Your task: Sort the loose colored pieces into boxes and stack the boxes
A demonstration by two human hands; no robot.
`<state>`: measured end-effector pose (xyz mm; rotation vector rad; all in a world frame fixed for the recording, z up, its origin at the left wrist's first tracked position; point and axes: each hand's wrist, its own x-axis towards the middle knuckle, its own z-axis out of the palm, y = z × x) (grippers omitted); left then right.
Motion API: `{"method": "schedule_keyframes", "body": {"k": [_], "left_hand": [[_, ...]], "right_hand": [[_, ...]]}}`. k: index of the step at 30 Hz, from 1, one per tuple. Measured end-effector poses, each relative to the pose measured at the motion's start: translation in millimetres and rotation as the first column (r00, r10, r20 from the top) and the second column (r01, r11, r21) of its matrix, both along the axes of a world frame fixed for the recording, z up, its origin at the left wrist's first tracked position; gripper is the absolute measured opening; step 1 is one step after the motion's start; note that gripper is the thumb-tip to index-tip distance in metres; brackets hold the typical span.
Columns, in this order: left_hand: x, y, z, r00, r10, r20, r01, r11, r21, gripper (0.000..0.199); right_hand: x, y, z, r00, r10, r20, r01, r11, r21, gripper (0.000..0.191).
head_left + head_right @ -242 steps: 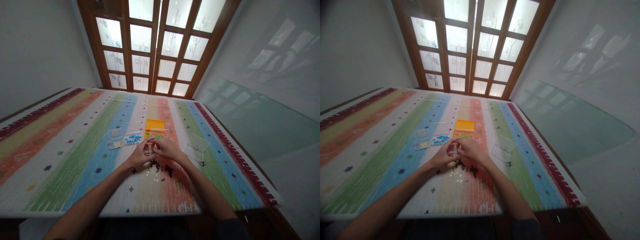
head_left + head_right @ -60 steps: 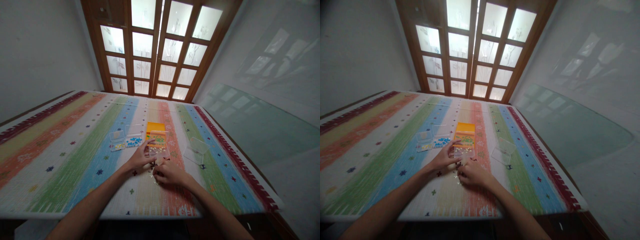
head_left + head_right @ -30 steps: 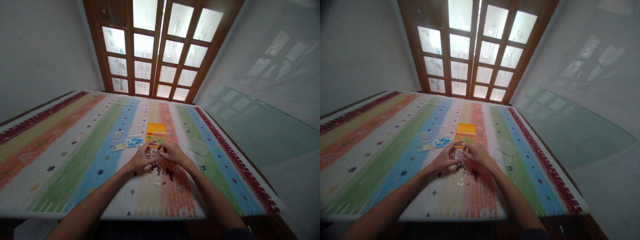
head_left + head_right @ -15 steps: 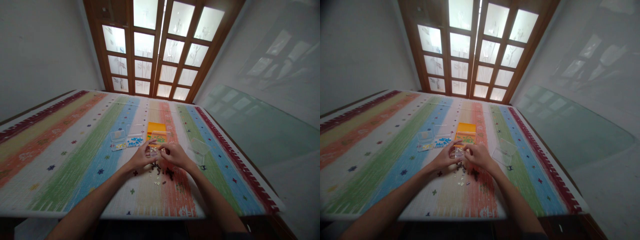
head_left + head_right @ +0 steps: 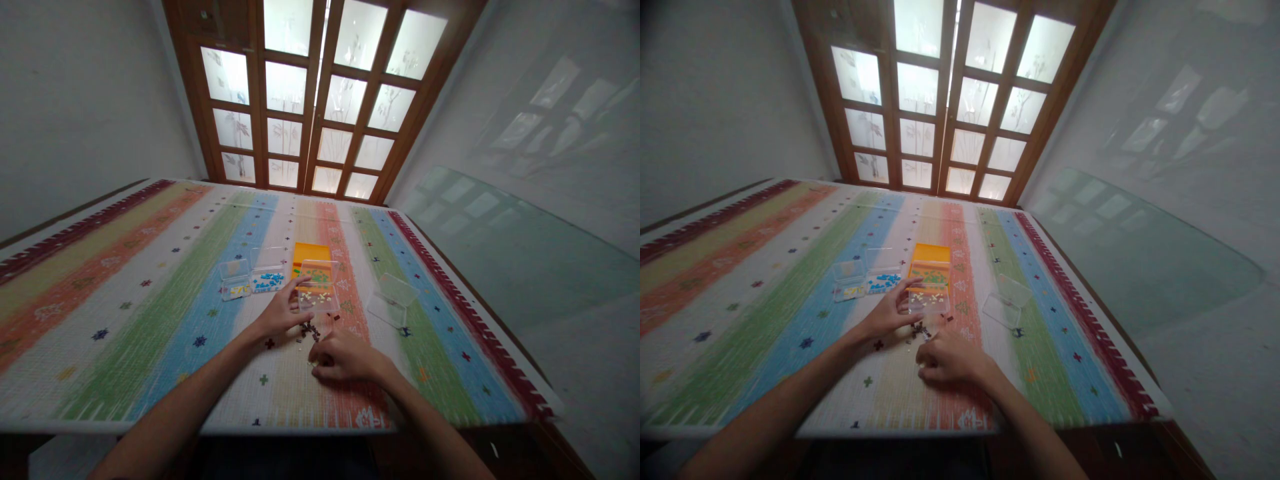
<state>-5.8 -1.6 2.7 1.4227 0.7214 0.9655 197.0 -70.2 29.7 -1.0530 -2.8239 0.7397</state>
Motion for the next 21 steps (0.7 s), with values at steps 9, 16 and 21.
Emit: {"method": "schedule_keyframes", "body": {"k": [9,16,21], "left_hand": [[-0.2,-0.7,-0.7,1.0,0.005,-0.003,-0.005,1.0,0.004,0.078],[0.6,-1.4,0.0,1.0,0.01,-0.004,-0.01,1.0,0.002,0.077],[1.0,-0.7,0.4,1.0,0.001,-0.001,-0.001,1.0,-0.025,0.08]], "right_hand": [[-5.0,-3.9,-3.3,1.0,-0.016,0.001,0.016,0.999,0.03,0.013],[-7.0,-3.9,-5.1,1.0,-0.005,-0.023,0.007,0.997,0.083,0.015],[-5.1,-3.8,-7.2,0.998,-0.014,-0.059,0.019,0.996,0.084,0.016]]}}
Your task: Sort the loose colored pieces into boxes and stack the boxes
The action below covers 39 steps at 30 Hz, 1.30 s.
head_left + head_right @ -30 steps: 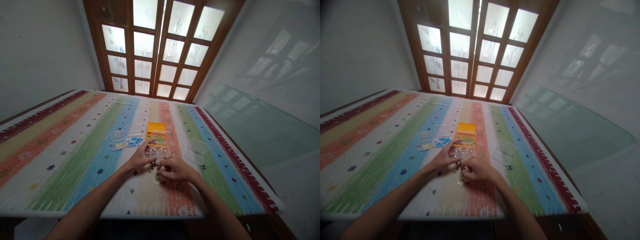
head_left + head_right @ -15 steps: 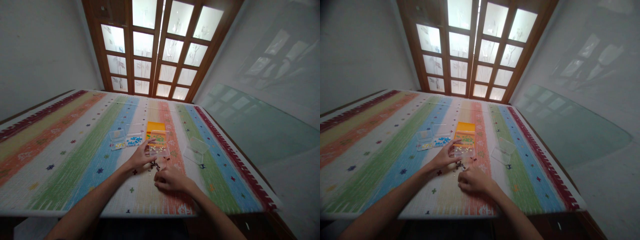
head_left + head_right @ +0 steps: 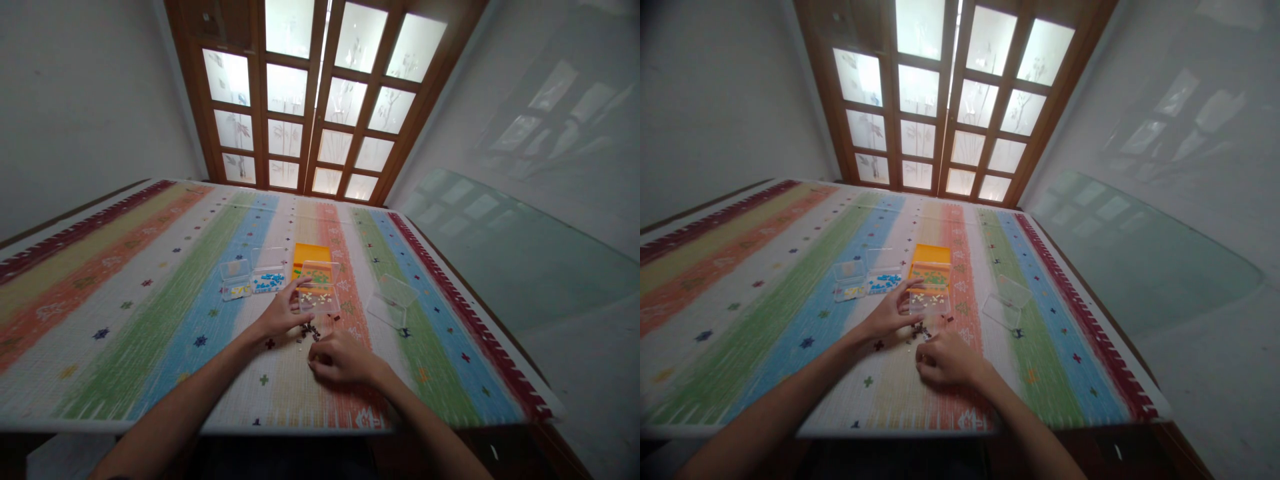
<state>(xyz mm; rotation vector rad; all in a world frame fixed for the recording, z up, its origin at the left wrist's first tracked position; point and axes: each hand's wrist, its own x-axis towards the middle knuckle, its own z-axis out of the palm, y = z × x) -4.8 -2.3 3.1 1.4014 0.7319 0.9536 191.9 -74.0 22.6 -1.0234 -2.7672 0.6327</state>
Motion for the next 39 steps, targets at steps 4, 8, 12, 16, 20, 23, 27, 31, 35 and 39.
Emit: {"method": "schedule_keyframes", "body": {"k": [4,8,12,16,20,23,27,31,35,39], "left_hand": [[-1,0,0.7,1.0,-0.002,-0.002,0.002,1.0,0.004,0.079],[-1,0,0.6,1.0,-0.002,0.007,0.002,1.0,0.003,0.078],[0,0,0.3,1.0,-0.003,0.002,0.003,1.0,0.003,0.078],[0,1,0.5,1.0,-0.009,0.012,0.009,1.0,0.016,0.079],[-1,1,0.3,1.0,-0.012,0.016,0.012,1.0,0.023,0.078],[-1,1,-0.9,1.0,-0.014,0.021,0.014,0.999,0.032,0.077],[-2,1,-3.7,0.999,-0.016,0.03,0.015,0.999,0.035,0.078],[-1,1,-3.6,1.0,-0.015,0.025,0.014,1.0,0.021,0.078],[-1,0,-0.7,1.0,-0.01,0.022,0.009,1.0,0.016,0.077],[-1,0,1.6,1.0,-0.009,0.01,0.009,1.0,0.007,0.077]], "right_hand": [[4,0,-3.6,1.0,-0.007,0.003,0.007,1.0,-0.014,0.015],[9,-1,-5.2,0.999,-0.047,0.019,0.048,0.999,-0.019,0.016],[11,-2,-6.0,0.99,-0.13,0.05,0.131,0.991,-0.008,0.015],[10,-2,-10.4,0.981,-0.178,0.077,0.175,0.984,0.04,0.017],[10,-3,-13.1,0.978,-0.192,0.077,0.189,0.981,0.05,0.018],[8,-4,-12.0,0.983,-0.173,0.056,0.171,0.985,0.033,0.016],[5,-2,-8.9,0.99,-0.137,0.039,0.136,0.991,0.015,0.009],[3,-1,-6.3,0.99,-0.135,0.047,0.132,0.99,0.049,0.008],[3,-1,-4.5,0.987,-0.141,0.073,0.135,0.988,0.078,0.011],[3,-2,-2.6,0.989,-0.124,0.076,0.122,0.992,0.04,0.01]]}}
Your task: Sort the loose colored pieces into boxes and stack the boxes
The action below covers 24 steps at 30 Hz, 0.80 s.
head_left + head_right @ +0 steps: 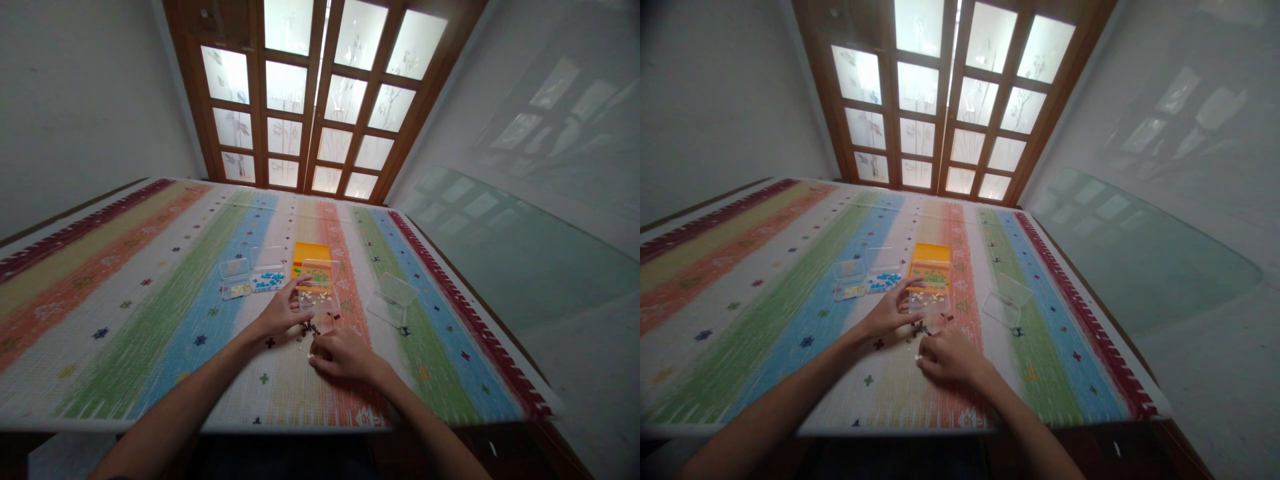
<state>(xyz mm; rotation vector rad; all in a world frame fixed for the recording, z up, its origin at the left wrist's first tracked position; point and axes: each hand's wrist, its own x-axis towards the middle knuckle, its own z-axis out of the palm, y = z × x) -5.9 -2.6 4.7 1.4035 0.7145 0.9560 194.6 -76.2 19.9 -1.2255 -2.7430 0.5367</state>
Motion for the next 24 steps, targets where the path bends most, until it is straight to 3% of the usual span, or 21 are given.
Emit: {"method": "schedule_keyframes", "body": {"k": [9,16,24], "left_hand": [[-0.3,-0.5,0.6,1.0,0.002,-0.001,-0.002,1.0,-0.006,0.079],[-0.1,-1.5,2.9,1.0,-0.001,0.003,0.001,1.0,-0.005,0.078],[0.5,-0.8,2.7,1.0,0.0,-0.001,0.0,1.0,-0.005,0.078]], "right_hand": [[0.0,0.2,1.8,0.998,0.042,-0.046,-0.043,0.999,-0.021,0.025],[0.5,-1.1,-1.1,0.999,-0.035,0.007,0.036,0.999,-0.007,0.012],[-1.2,-0.5,3.2,1.0,-0.011,-0.027,0.01,0.999,-0.039,0.021]]}}
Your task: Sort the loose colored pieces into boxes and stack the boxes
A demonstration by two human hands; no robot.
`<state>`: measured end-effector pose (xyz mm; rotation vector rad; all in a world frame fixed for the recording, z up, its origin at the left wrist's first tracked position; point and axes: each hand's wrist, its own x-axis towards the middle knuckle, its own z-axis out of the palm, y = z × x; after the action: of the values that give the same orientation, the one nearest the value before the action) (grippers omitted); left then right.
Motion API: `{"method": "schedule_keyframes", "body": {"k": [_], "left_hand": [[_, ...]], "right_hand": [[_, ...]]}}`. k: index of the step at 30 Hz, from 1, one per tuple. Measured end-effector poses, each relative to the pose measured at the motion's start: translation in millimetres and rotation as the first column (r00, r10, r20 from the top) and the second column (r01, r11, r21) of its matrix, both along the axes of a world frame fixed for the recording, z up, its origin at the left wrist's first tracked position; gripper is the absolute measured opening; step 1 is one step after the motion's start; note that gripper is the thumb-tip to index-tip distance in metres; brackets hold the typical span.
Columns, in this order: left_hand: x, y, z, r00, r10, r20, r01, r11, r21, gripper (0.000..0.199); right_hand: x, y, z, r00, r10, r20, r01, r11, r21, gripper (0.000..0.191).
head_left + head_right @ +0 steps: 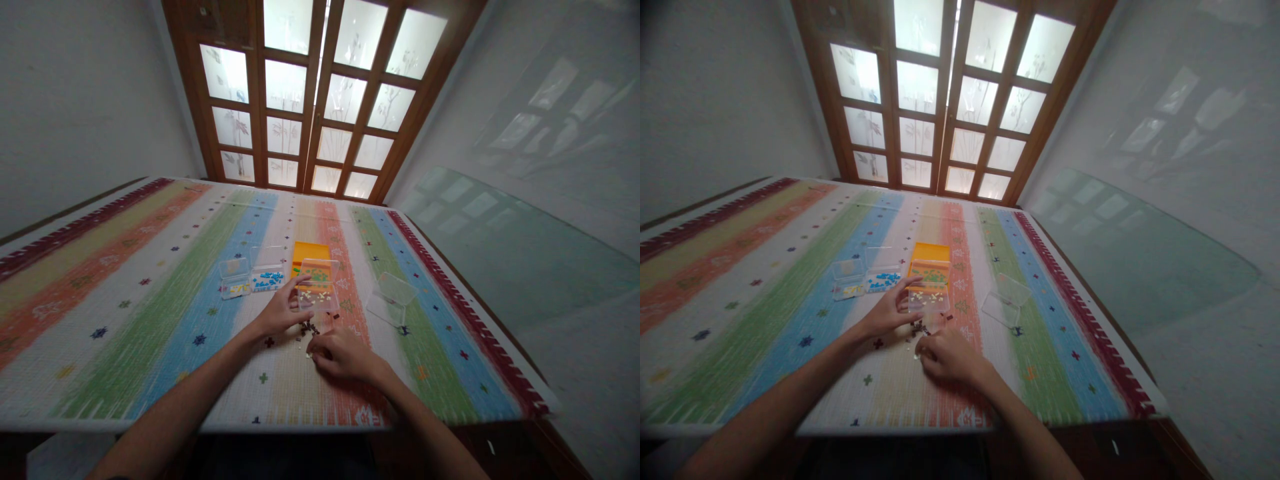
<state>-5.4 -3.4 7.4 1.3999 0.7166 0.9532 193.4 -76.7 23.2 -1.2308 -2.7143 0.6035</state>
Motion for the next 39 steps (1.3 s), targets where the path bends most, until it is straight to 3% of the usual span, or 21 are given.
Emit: {"method": "schedule_keyframes", "body": {"k": [5,14,29,39], "left_hand": [[0,0,-1.3,1.0,0.009,0.0,-0.009,1.0,0.013,0.078],[0,-1,0.4,1.0,0.003,0.01,-0.003,1.0,0.001,0.076],[0,-1,-0.9,1.0,0.002,0.003,-0.002,1.0,0.0,0.077],[0,-1,0.8,1.0,-0.006,0.007,0.006,1.0,0.001,0.077]], "right_hand": [[-2,-3,-2.5,0.997,-0.059,0.051,0.057,0.997,0.044,0.014],[-10,-4,-3.1,0.996,0.007,0.09,-0.01,0.999,0.035,0.015],[-9,-4,-9.5,0.998,-0.023,0.064,0.021,0.999,0.036,0.024],[-14,-8,-2.8,0.984,-0.011,0.175,0.0,0.998,0.061,0.014]]}}
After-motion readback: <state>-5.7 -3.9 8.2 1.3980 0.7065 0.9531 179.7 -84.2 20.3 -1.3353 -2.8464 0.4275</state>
